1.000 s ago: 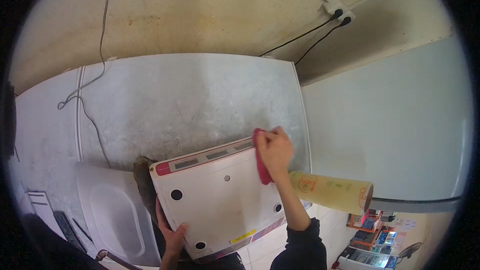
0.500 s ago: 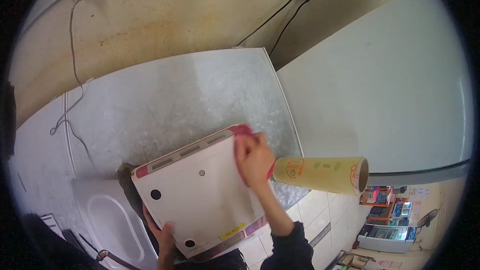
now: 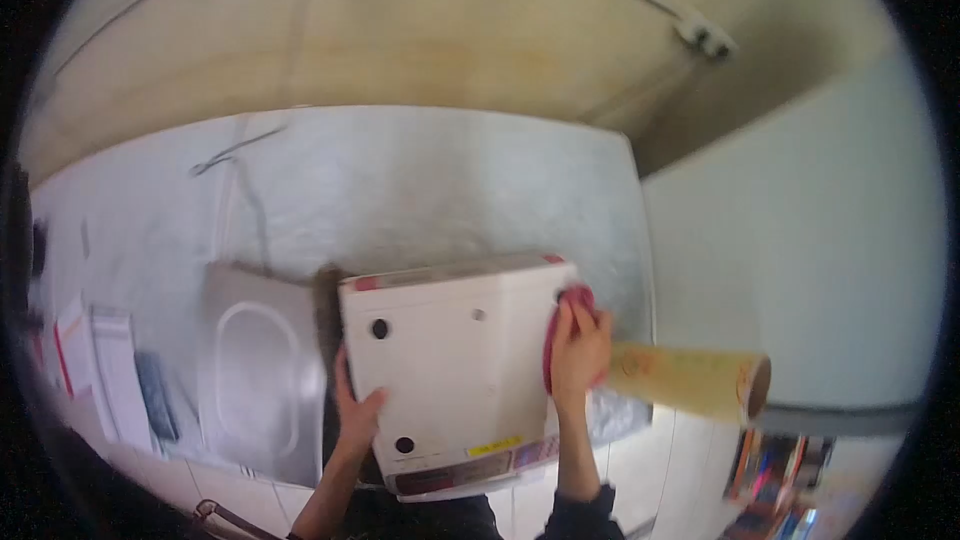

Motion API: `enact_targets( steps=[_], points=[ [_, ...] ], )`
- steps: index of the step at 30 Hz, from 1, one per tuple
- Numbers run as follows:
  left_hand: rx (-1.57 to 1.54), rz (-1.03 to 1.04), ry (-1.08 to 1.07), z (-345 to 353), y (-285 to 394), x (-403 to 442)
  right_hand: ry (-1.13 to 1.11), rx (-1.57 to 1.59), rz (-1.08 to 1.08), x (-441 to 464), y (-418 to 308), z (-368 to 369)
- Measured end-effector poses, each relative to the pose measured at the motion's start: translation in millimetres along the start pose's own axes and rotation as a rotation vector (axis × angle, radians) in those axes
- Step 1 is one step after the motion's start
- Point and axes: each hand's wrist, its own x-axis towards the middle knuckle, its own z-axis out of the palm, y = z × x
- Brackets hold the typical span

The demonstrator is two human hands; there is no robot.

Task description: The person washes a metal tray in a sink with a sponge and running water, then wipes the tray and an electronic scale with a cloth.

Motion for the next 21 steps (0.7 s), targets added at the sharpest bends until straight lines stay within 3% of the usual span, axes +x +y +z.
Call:
enact_targets(
  steps=[8, 11, 13, 15, 16, 17, 21],
  points=[
    [-0.026, 0.049, -0.029, -8, 0, -1, -0.238, 0.282, -0.531, -38, -168, 46],
    [-0.170, 0.136, 0.042, -14, -27, 5, -0.345, 0.225, -0.729, -64, -170, 30],
    [-0.080, 0.195, 0.018, -14, -31, 8, -0.413, 0.223, -0.851, -76, -160, 16],
    [-0.272, 0.107, 0.004, -16, -39, 8, -0.570, 0.227, -0.974, -88, -148, 4],
    [-0.237, 0.225, 0.034, -16, -55, 16, -0.610, 0.155, -0.952, -79, -152, 12],
    [-0.200, 0.343, 0.062, -15, -65, 21, -0.501, 0.097, -0.976, -67, -165, 22],
    [-0.237, 0.271, 0.062, -14, -42, 11, -0.422, 0.028, -1.029, -50, -212, 53]
  ],
)
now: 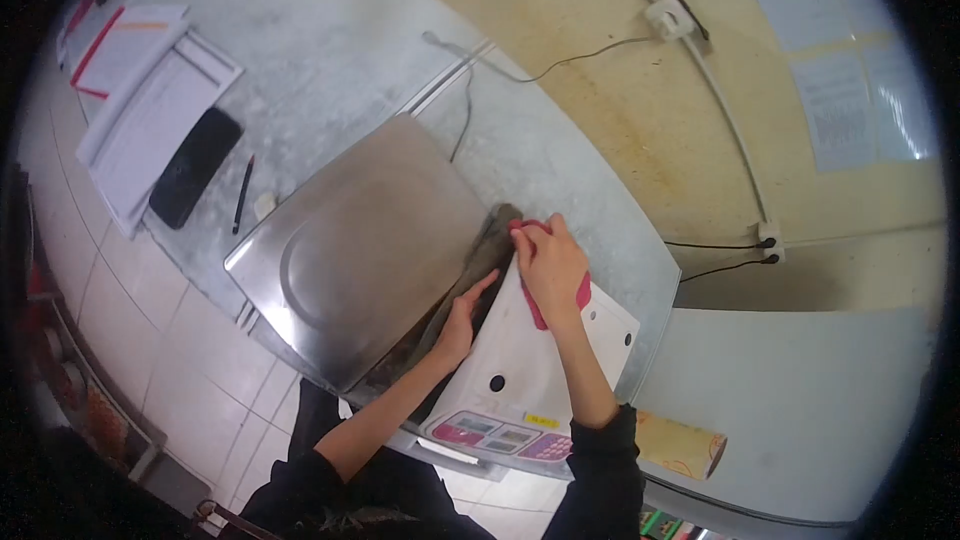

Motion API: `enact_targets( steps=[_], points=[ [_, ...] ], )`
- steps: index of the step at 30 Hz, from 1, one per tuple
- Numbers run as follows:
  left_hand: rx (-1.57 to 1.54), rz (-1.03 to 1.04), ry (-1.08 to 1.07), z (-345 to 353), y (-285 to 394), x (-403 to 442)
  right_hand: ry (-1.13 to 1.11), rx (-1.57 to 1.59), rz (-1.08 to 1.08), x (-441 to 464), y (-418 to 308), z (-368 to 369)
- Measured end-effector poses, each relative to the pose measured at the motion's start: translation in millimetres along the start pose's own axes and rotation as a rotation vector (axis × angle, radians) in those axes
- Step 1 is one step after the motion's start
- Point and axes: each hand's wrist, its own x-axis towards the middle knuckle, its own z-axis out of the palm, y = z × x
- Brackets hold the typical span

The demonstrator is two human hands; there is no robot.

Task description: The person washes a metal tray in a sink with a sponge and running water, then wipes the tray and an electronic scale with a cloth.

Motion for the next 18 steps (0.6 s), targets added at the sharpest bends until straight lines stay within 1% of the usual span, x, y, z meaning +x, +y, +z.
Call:
enact_targets(
  steps=[1, 2, 4, 5, 6, 8, 10, 13, 15, 16, 18],
  points=[
    [-0.137, -0.069, 0.021, 1, 3, 0, -0.013, -0.043, 0.019, -14, -7, -1],
    [-0.159, -0.065, 0.035, 1, -3, -2, -0.018, -0.089, 0.029, -26, -16, -2],
    [-0.128, -0.023, 0.018, -2, -19, 3, -0.153, -0.120, -0.107, -83, -30, -7],
    [-0.071, -0.041, -0.018, -3, -4, 3, -0.118, 0.030, -0.077, -92, -49, -17],
    [-0.086, -0.048, -0.008, -3, -5, 2, -0.136, 0.023, -0.083, -88, -45, -13],
    [-0.162, -0.049, -0.003, -1, -7, 3, -0.061, -0.037, -0.015, -61, -21, -4],
    [-0.182, -0.058, 0.010, 1, -7, 3, 0.112, -0.137, 0.016, -5, -14, 2],
    [-0.197, -0.070, 0.021, 0, -4, -2, 0.059, -0.229, 0.056, -12, -19, 7],
    [-0.058, -0.102, 0.003, -4, 3, 0, 0.007, -0.210, -0.037, -73, -14, 13],
    [-0.061, -0.095, 0.005, -5, 5, 3, -0.050, -0.120, -0.265, -87, -38, -6],
    [-0.139, -0.124, 0.019, -3, 4, 1, -0.122, 0.019, -0.241, -79, -41, -13]
  ],
)
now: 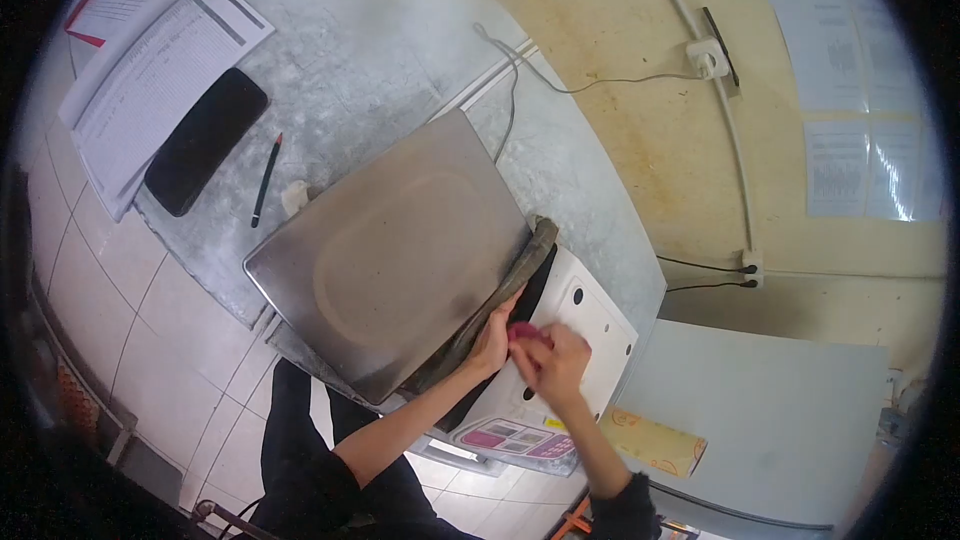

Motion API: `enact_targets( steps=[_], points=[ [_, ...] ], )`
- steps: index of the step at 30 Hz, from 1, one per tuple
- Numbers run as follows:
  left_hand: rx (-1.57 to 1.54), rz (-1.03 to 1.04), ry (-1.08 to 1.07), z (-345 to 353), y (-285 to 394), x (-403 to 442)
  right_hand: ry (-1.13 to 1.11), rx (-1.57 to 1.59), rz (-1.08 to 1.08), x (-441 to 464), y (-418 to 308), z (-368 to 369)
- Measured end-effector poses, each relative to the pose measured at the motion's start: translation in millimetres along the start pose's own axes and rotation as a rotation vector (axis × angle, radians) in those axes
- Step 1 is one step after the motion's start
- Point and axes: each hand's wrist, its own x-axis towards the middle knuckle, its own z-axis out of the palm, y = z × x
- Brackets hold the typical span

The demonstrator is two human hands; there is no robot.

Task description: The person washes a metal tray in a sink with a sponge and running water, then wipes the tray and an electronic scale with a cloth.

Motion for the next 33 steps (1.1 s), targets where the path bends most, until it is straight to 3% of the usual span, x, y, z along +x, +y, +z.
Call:
enact_targets(
  steps=[4, 8, 11, 13, 16, 20, 23, 25, 28, 30, 33],
  points=[
    [-0.062, 0.021, 0.006, 4, -9, 0, 0.123, -0.128, 0.196, 78, 48, 4],
    [-0.077, 0.021, 0.023, 1, -14, 1, 0.104, -0.173, 0.186, 57, 34, 5],
    [-0.025, -0.031, 0.021, 0, -1, -2, -0.072, -0.007, 0.076, 33, 12, -2],
    [-0.010, -0.006, 0.029, 2, -5, -1, -0.002, -0.162, 0.066, 57, 51, 4],
    [0.052, 0.041, 0.031, 0, -7, 1, 0.097, -0.163, 0.242, 93, 61, 6],
    [0.023, -0.013, 0.044, 5, -24, 5, 0.138, -0.140, 0.074, 34, 41, 10],
    [0.021, -0.013, 0.054, 4, -13, 0, 0.101, -0.016, 0.151, 39, 25, -2],
    [0.019, -0.010, 0.041, 5, -10, 3, 0.036, -0.241, 0.167, 68, 41, 1],
    [0.045, 0.022, 0.043, 2, -7, 0, 0.029, -0.303, 0.206, 58, 36, 2],
    [0.051, 0.058, 0.057, 1, -3, 4, -0.046, -0.172, 0.147, 39, 15, -2],
    [0.027, -0.015, 0.025, 3, -4, -1, -0.050, -0.195, 0.097, 49, 39, 1]
  ],
)
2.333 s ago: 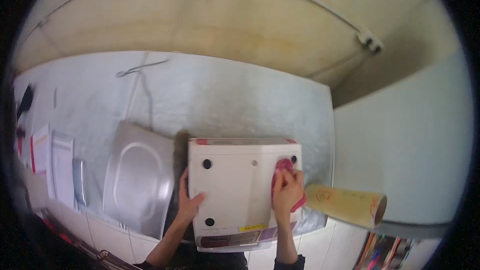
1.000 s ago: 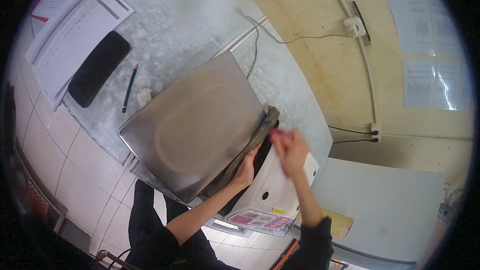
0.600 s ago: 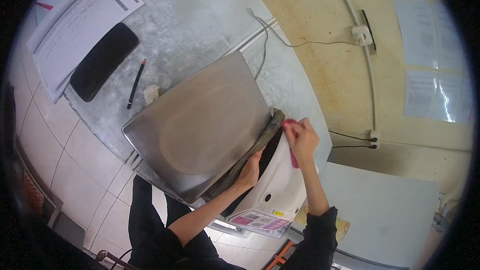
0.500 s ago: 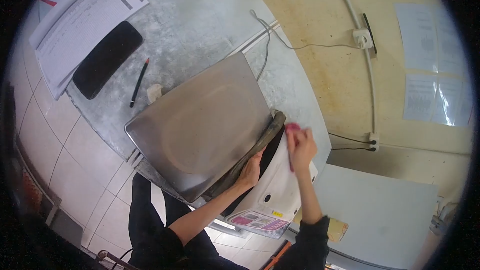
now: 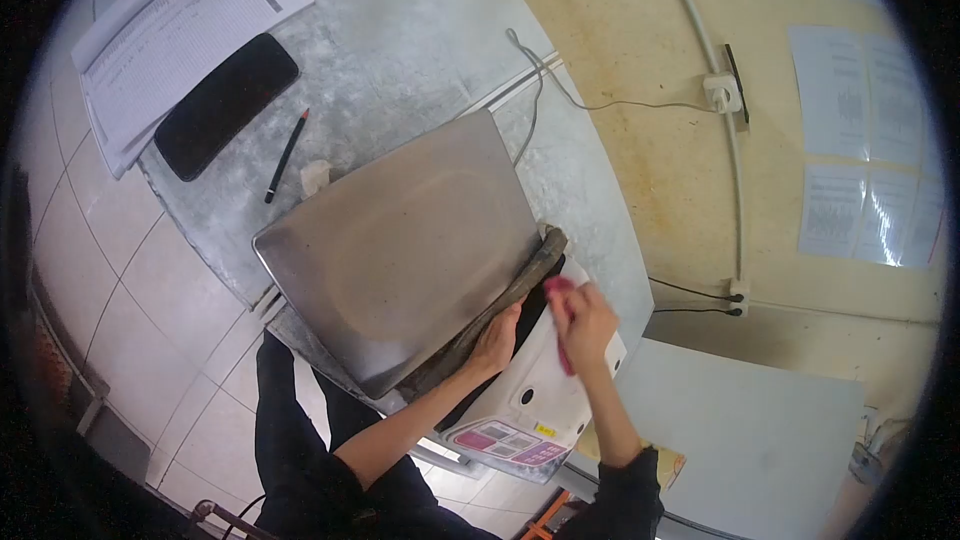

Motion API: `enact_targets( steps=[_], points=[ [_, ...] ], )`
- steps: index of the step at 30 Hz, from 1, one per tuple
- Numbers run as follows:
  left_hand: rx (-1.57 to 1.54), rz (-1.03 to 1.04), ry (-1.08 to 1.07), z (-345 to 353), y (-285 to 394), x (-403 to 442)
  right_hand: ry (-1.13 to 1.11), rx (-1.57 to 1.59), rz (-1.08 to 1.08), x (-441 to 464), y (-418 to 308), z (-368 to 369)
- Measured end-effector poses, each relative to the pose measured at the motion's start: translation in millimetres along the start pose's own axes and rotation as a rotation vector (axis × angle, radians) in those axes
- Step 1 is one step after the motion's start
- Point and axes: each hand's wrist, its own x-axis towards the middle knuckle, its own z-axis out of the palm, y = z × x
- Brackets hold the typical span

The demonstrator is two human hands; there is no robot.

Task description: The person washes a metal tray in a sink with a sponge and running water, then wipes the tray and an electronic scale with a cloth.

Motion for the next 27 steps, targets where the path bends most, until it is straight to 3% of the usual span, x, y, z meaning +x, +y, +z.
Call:
enact_targets(
  steps=[5, 8, 9, 11, 18, 22, 25, 27],
  points=[
    [0.045, 0.060, 0.002, -2, 1, 3, 0.228, -0.248, 0.176, 23, 58, 24],
    [0.100, 0.033, 0.014, -4, 4, 4, 0.234, 0.013, 0.262, -56, 29, 6],
    [0.119, 0.035, -0.005, -4, 0, 3, 0.203, 0.004, 0.184, -97, 31, 9],
    [0.154, 0.017, -0.013, -4, -2, 4, 0.220, 0.329, 0.296, -119, -5, -10],
    [0.047, -0.031, -0.021, -3, 6, 2, 0.397, 0.248, 0.352, -21, 4, 5],
    [0.059, -0.019, -0.017, -5, 0, 4, 0.287, 0.200, 0.467, -58, -28, 2],
    [0.125, 0.019, -0.031, -2, 16, 2, 0.331, 0.332, 0.379, -72, -42, -3],
    [0.225, 0.044, -0.033, -4, 20, -1, 0.250, 0.207, 0.418, -44, -18, 3]
  ],
)
